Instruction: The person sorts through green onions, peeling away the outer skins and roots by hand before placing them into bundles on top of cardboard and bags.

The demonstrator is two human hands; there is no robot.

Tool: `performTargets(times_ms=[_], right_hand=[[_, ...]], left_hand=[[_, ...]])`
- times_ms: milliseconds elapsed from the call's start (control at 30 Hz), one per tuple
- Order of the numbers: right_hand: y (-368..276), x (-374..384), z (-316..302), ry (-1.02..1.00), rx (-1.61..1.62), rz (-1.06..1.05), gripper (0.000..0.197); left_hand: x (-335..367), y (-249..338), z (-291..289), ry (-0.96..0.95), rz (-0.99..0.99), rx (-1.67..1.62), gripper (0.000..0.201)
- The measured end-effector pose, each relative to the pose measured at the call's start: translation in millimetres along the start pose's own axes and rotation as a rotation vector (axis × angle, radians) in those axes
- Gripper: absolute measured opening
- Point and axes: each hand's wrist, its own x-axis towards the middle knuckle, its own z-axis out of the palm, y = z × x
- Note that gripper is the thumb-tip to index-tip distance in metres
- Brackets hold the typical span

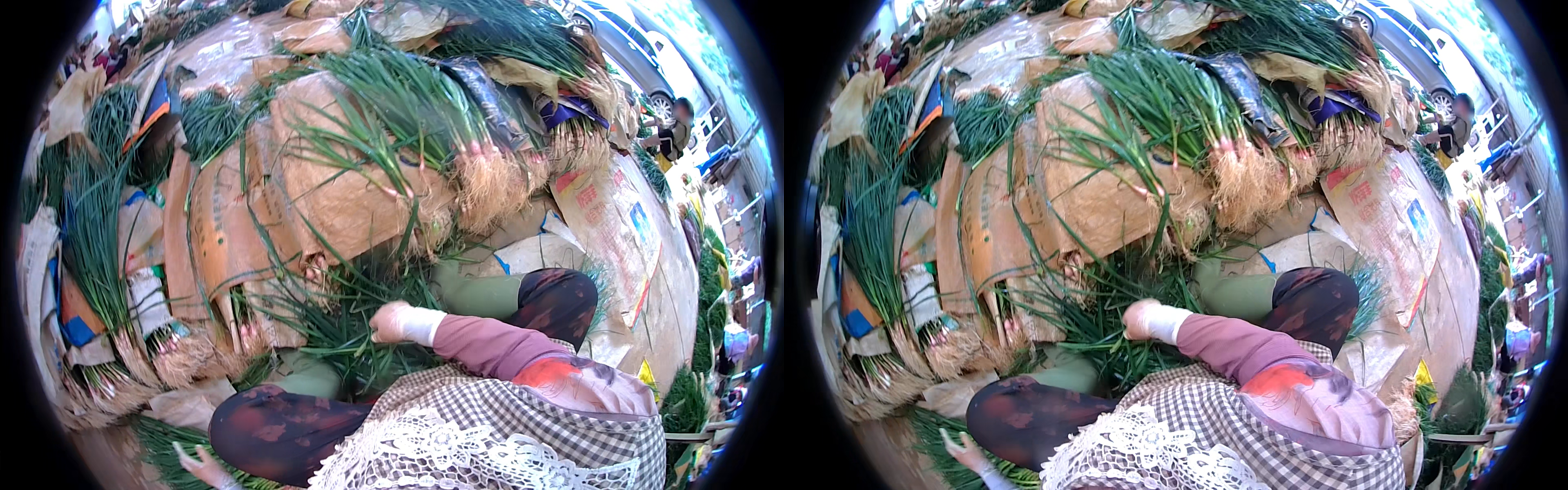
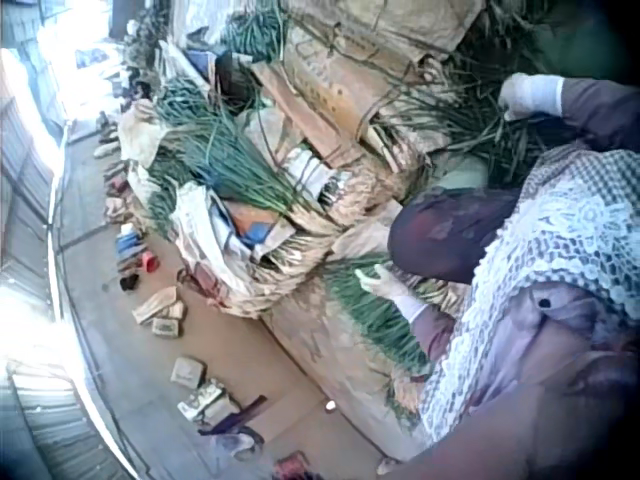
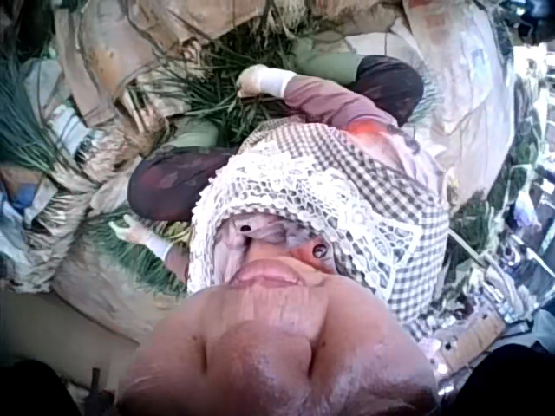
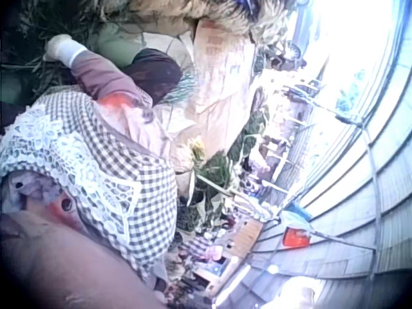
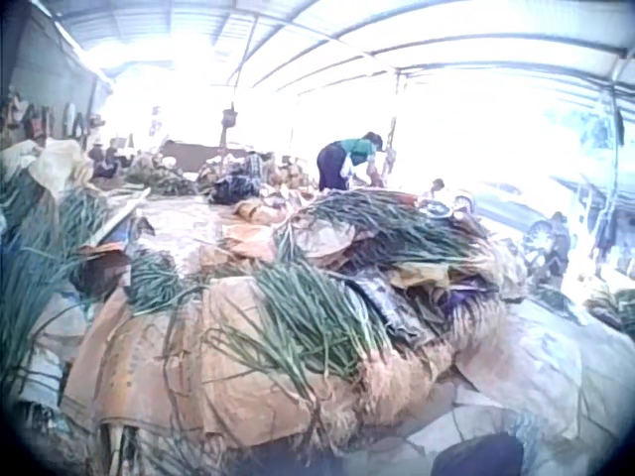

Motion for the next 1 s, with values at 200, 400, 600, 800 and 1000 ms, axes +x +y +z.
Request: performTargets(times_ms=[200, 400, 600, 800, 1000], right_hand=[[76.9, -71.9, -138.6, 1.799, 0.071, -0.058, 0.017], [213.1, -85.3, -144.4, 1.224, 0.388, 0.784, 0.043], [113.1, -163.3, -178.4, 1.441, 1.274, -0.364, 0.009], [91.5, -117.7, -115.4, 0.865, 0.345, 0.358, 0.02], [58.6, -111.6, -60.1, 0.596, 0.127, -0.117, 0.026]], left_hand=[[78.6, 184.0, -102.5, 0.168, 0.127, -0.78, 0.045], [31.2, 420.9, -68.0, -0.278, 0.44, -1.318, 0.026], [-15.3, 475.1, -29.8, -0.828, 0.229, -1.536, 0.02], [-39.9, 503.6, 48.2, -1.315, 0.034, -1.677, 0.028], [-63.0, 494.6, 93.6, -1.598, -0.349, -1.625, 0.02]])
